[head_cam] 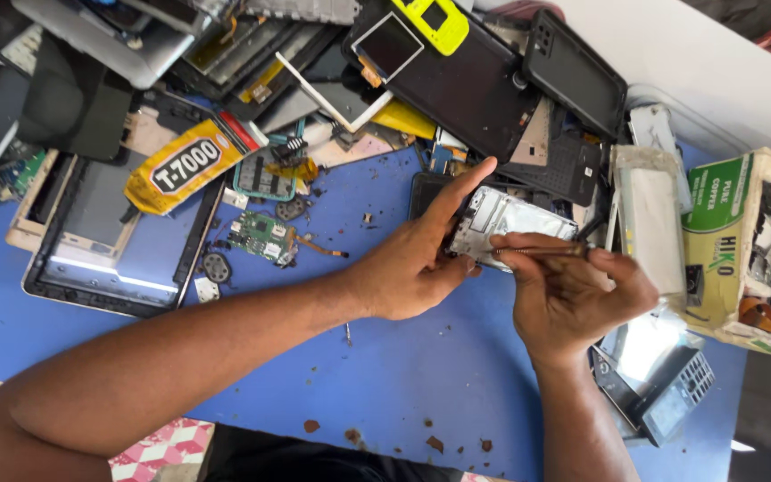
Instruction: The person uses a screwdriver to remove screws from a tablet's back cover, then separates the back cover from the main body. The person then uses a prying tool to carefully detach the screen assembly from the tablet frame.
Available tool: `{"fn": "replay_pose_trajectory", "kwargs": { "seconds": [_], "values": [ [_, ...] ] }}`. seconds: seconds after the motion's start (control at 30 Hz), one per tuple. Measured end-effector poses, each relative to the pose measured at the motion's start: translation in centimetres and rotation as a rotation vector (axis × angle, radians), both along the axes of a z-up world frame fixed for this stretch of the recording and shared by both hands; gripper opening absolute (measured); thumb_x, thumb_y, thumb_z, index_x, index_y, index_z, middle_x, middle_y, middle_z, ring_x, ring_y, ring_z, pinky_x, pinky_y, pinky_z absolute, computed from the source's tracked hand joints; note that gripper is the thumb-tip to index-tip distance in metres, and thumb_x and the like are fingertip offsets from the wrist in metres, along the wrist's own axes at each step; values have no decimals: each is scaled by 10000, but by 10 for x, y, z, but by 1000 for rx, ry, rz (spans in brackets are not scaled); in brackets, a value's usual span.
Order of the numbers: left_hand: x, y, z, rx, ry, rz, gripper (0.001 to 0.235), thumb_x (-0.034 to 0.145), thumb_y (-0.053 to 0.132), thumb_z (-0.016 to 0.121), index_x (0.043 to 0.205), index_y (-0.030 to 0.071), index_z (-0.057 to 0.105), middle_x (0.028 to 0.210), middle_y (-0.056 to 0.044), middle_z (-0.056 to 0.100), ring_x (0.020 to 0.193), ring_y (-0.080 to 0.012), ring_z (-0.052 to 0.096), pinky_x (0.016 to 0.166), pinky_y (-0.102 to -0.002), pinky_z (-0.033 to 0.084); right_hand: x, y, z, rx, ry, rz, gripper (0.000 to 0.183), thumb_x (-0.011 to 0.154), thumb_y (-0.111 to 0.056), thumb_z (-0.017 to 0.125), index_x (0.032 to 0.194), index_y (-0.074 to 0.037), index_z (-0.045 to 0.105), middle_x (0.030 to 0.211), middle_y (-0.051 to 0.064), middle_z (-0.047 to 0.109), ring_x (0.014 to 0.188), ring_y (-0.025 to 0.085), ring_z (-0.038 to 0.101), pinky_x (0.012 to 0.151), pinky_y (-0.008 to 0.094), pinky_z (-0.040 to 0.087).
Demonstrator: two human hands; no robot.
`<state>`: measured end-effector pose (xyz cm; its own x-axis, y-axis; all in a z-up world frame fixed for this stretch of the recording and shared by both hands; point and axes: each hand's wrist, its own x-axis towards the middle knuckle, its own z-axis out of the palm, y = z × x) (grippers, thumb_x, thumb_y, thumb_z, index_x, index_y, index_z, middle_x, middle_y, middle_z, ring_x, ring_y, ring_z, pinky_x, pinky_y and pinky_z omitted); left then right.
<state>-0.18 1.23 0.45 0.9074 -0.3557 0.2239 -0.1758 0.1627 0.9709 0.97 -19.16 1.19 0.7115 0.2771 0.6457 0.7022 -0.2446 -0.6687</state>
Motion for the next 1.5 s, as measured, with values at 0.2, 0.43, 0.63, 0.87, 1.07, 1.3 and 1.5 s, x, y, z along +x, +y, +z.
{"fn": "replay_pose_trajectory", "kwargs": {
  "seconds": [0.2,0.43,0.63,0.87,1.07,1.3,1.5],
  "values": [
    [-4,-3,11,145,128,-16,1047,911,-64,683,1678,226,32,1131,-182,691,973,-248,711,887,-367,609,0,4,-10,148,13,52,591,1075,101,632,1291,-216,183,1056,282,681,917,355,781,820,417,718],
    [-5,-8,2,-56,87,-6,895,893,-53,748,1554,152,180,1270,-169,651,1149,-248,729,946,-374,643,-1,-8,-21,200,64,-3,575,1120,66,646,1313,-211,181,1053,262,688,908,345,773,849,420,710],
    [-5,-6,5,-59,94,-3,862,868,-60,738,1524,139,215,1370,-175,560,1206,-236,679,975,-364,631,-3,-3,-16,187,84,38,576,1094,36,645,1339,-222,193,1044,262,697,888,345,783,789,389,695],
    [-4,-6,-3,2,-143,68,961,793,-40,762,1555,71,186,1542,-189,421,1423,-281,497,1168,-410,482,-10,0,-14,205,95,81,577,1093,29,655,1329,-224,194,1032,237,696,869,343,786,791,409,707],
    [-3,-7,-3,79,-223,105,926,776,-11,758,1538,51,235,1493,-185,427,1455,-295,454,1228,-417,401,-11,5,-8,198,88,109,590,1060,32,647,1337,-228,196,1024,249,699,856,351,784,777,420,703],
    [-4,-6,-9,127,-218,93,864,782,-22,708,1510,44,247,1451,-170,410,1434,-275,451,1211,-404,405,-10,3,-10,151,40,92,580,1094,47,632,1356,-233,197,995,235,698,848,338,784,824,430,704],
    [-4,-6,-6,58,-169,55,819,803,-4,691,1495,56,258,1453,-168,417,1423,-269,478,1204,-401,422,-9,4,-10,210,85,119,579,1072,30,636,1346,-228,196,1033,252,692,866,346,778,795,420,705]
  ]
}}
